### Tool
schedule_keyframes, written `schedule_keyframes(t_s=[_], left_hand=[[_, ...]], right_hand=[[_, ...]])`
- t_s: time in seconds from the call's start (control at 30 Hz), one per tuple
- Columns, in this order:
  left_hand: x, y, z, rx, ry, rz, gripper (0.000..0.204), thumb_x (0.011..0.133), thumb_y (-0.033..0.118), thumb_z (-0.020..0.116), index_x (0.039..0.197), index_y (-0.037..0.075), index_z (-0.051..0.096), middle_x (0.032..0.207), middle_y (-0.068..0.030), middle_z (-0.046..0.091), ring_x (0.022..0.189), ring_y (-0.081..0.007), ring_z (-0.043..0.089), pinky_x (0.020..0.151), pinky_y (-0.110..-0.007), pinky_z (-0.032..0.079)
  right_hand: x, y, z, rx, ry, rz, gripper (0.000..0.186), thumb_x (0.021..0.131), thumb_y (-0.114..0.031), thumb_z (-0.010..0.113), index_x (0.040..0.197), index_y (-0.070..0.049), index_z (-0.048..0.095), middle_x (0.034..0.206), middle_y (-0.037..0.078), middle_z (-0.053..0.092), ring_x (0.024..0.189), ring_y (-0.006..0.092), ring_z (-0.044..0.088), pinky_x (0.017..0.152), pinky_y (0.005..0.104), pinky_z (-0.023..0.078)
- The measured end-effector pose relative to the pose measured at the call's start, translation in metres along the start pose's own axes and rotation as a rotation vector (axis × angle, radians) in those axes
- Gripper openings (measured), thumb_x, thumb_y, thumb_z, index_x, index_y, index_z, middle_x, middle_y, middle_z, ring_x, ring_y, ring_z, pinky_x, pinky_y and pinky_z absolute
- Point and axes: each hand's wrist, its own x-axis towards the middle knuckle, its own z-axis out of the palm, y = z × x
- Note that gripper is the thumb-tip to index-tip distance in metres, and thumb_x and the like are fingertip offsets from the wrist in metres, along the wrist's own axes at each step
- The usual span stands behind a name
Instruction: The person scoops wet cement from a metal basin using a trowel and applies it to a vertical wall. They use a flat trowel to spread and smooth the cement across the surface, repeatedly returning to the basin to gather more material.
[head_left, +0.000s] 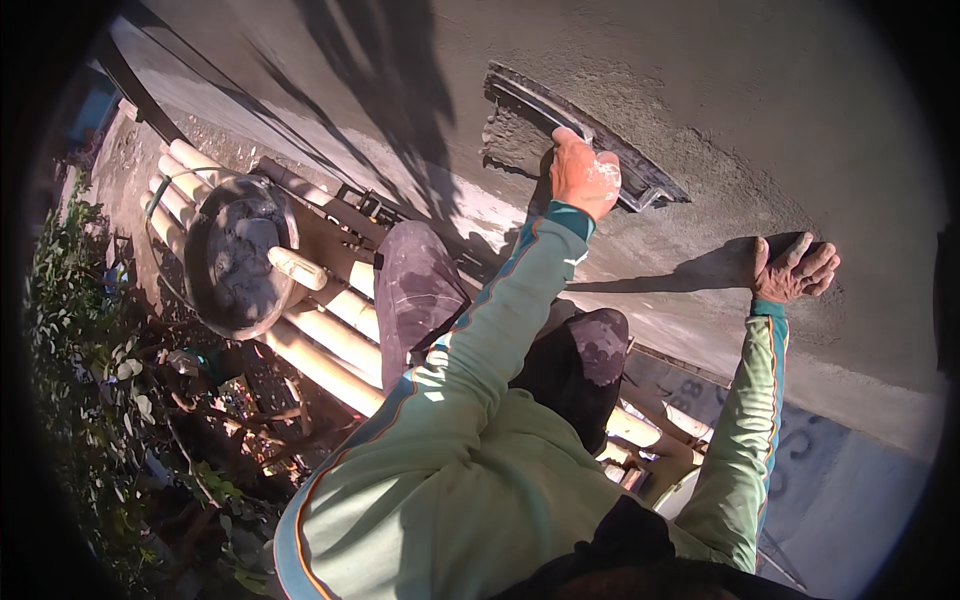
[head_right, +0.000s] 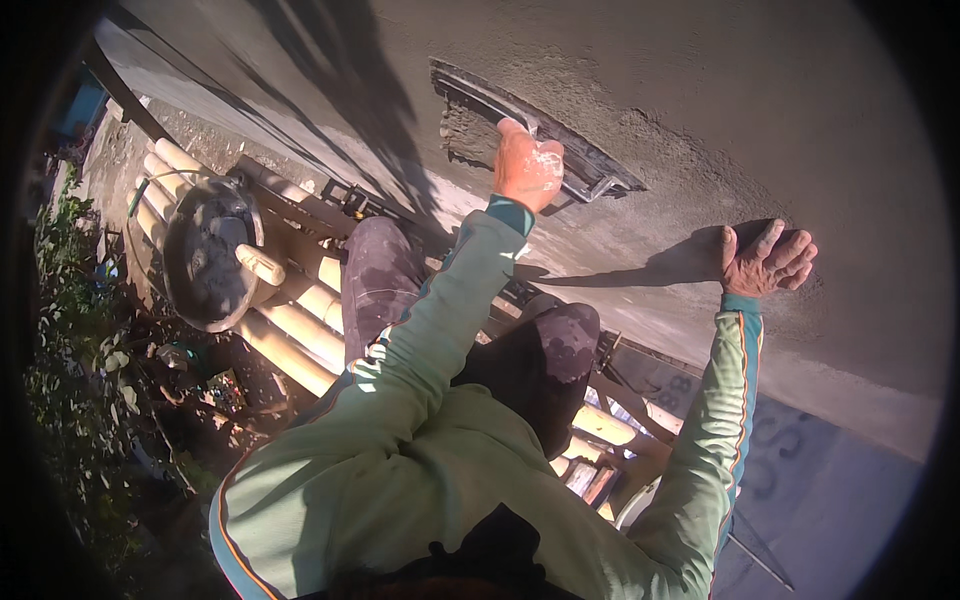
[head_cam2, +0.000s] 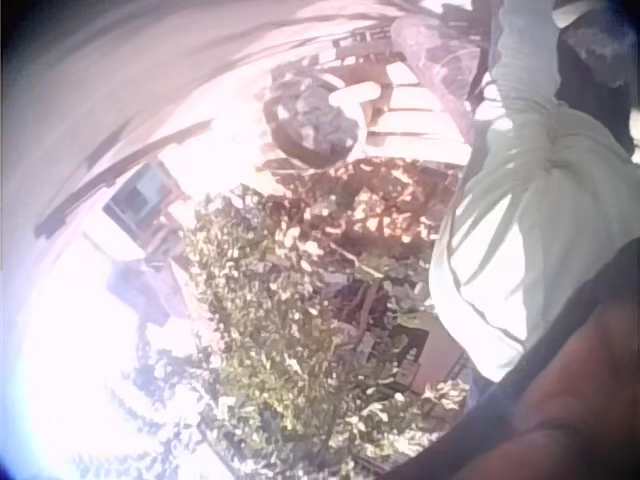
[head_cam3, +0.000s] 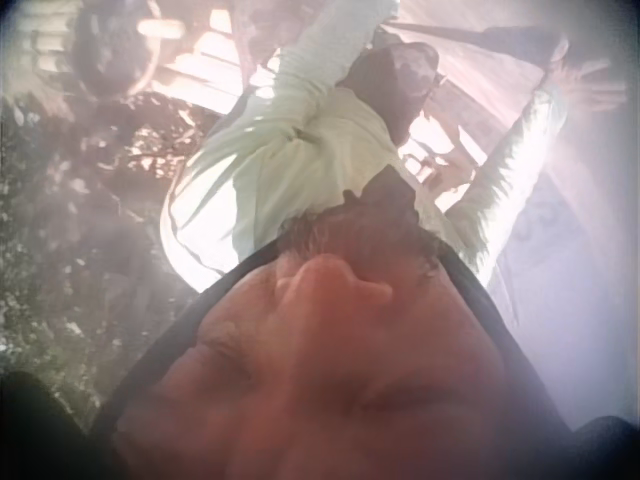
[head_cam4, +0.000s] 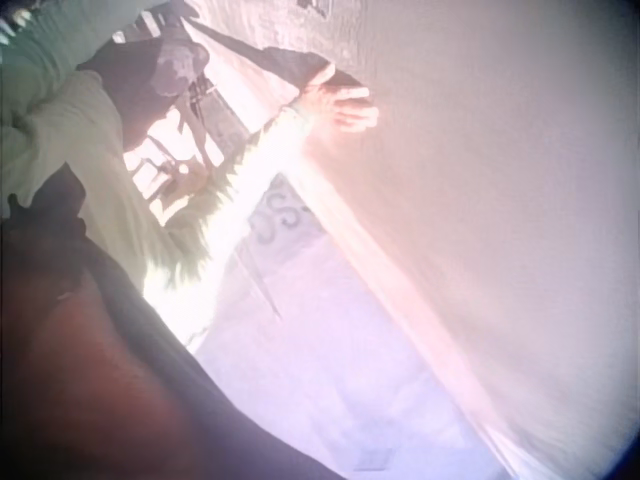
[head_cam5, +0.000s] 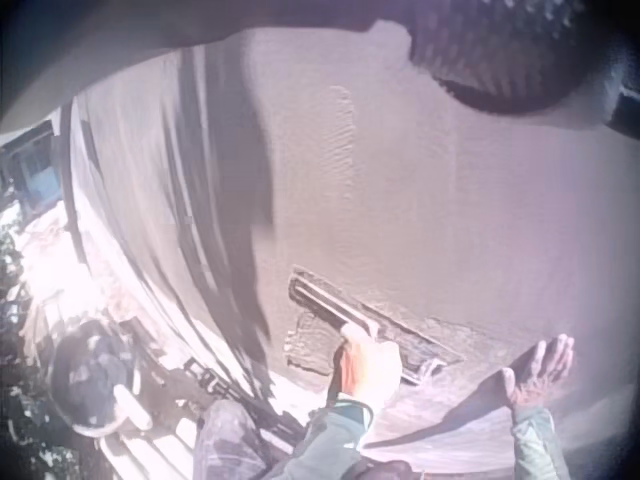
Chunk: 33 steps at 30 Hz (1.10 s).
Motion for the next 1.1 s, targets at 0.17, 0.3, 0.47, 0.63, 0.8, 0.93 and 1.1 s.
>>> schedule_keyframes(t_s=[0.17,0.3,0.47,0.63,0.8,0.93,1.1], left_hand=[[-0.038,0.153,-0.007,-0.208,-0.015,0.469,0.045,0.083,0.011,0.073,0.106,-0.007,0.039,0.085,-0.0291,0.059,0.083,-0.0482,0.064,0.075,-0.048,0.053],[-0.063,0.057,-0.003,-0.214,-0.077,0.399,0.035,0.085,0.012,0.071,0.111,-0.001,0.051,0.096,-0.0281,0.063,0.095,-0.0445,0.065,0.086,-0.049,0.051],[-0.038,-0.220,0.022,-0.312,-0.125,0.091,0.023,0.093,0.012,0.062,0.114,0.004,0.057,0.107,-0.0158,0.067,0.102,-0.0313,0.066,0.093,-0.042,0.053],[0.029,-0.396,0.029,-0.191,-0.046,0.211,0.025,0.099,0.011,0.055,0.122,0.007,0.059,0.116,-0.0081,0.070,0.107,-0.0235,0.066,0.097,-0.039,0.054],[0.074,-0.421,0.001,-0.628,0.043,-0.004,0.035,0.097,0.002,0.053,0.133,0.005,0.053,0.121,-0.0096,0.068,0.106,-0.0218,0.067,0.093,-0.038,0.055],[0.079,-0.280,0.003,-0.624,-0.168,-0.278,0.037,0.094,-0.004,0.049,0.130,0.005,0.046,0.101,-0.0154,0.070,0.076,-0.0221,0.072,0.058,-0.035,0.059],[0.070,-0.128,-0.064,-0.691,-0.215,-0.127,0.028,0.093,-0.001,0.059,0.111,-0.002,0.038,0.079,-0.0132,0.061,0.067,-0.0244,0.070,0.060,-0.036,0.060]], right_hand=[[-0.002,0.001,0.004,0.044,-0.014,0.004,0.096,0.089,-0.080,0.055,0.162,-0.023,0.031,0.169,0.020,0.018,0.156,0.0438,0.014,0.120,0.0615,0.009],[-0.004,0.002,0.007,0.076,-0.051,0.024,0.095,0.089,-0.077,0.057,0.163,-0.023,0.030,0.170,0.020,0.015,0.156,0.0441,0.012,0.120,0.0617,0.008],[-0.002,0.008,0.009,-0.004,-0.025,-0.047,0.099,0.091,-0.078,0.052,0.166,-0.018,0.024,0.173,0.019,0.006,0.161,0.0380,0.000,0.122,0.0596,0.001],[-0.008,0.008,0.002,-0.007,-0.037,-0.017,0.100,0.092,-0.079,0.049,0.167,-0.019,0.020,0.173,0.022,0.004,0.160,0.0401,0.000,0.122,0.0616,-0.002],[-0.004,-0.012,0.010,0.052,-0.012,-0.021,0.099,0.093,-0.077,0.050,0.167,-0.018,0.021,0.173,0.020,0.006,0.160,0.0413,0.000,0.122,0.0611,0.000],[-0.005,0.009,-0.003,0.007,-0.009,-0.051,0.096,0.093,-0.077,0.050,0.166,-0.020,0.024,0.174,0.018,0.007,0.160,0.0398,0.002,0.122,0.0586,0.001],[-0.001,-0.006,0.005,0.044,0.056,-0.029,0.094,0.091,-0.075,0.058,0.161,-0.017,0.036,0.170,0.019,0.021,0.159,0.0371,0.014,0.123,0.0538,0.007]])
